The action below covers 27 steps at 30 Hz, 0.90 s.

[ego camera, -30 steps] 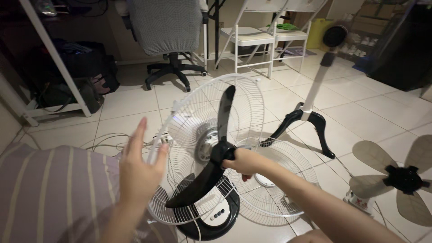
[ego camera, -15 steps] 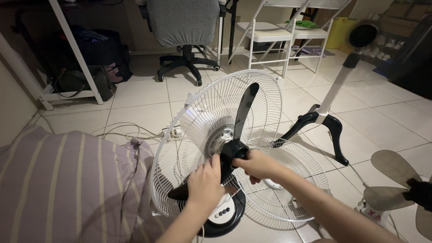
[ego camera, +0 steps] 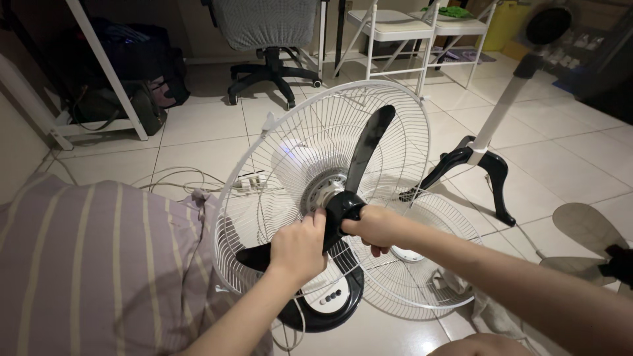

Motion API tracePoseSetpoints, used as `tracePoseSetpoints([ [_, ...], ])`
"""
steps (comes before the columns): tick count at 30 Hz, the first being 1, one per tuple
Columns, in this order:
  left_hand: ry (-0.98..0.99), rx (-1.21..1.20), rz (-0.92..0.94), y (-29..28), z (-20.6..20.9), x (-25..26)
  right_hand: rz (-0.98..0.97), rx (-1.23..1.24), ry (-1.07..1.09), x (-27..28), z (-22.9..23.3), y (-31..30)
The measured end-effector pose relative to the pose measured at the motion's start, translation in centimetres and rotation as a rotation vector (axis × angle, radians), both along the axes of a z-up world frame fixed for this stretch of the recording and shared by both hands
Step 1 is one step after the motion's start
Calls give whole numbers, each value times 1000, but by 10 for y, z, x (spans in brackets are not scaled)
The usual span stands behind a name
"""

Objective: The person assembles a standing fan by attaching the front grille, securing the fan blades with a central cap, and then attaching the rear grille. The person wipes the front grille with a cloth before final assembly.

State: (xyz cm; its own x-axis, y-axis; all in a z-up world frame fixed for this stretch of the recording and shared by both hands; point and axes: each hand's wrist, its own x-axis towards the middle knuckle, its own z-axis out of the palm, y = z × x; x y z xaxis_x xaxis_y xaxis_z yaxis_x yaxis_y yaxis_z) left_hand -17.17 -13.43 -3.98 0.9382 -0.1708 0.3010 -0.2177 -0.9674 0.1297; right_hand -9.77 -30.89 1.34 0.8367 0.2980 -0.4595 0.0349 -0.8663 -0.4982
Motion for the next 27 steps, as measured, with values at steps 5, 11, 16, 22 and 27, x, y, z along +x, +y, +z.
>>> tracePoseSetpoints([
  [5,-78,-78,-25,4,-6,3,75,-138,-165,-12,-1,7],
  [11,-21,-120,-2,5,-5,4,146,-214,-475,-24,-14,12],
  [16,-14,-96,18,4,-5,4,221,-334,-695,-27,-27,14],
  [22,-34,-142,16,8,-4,2,197,-308,-575,-35,-9,13],
  [27,-52,-118,27,11,-4,0,-222,295,197,-30,6,-1],
])
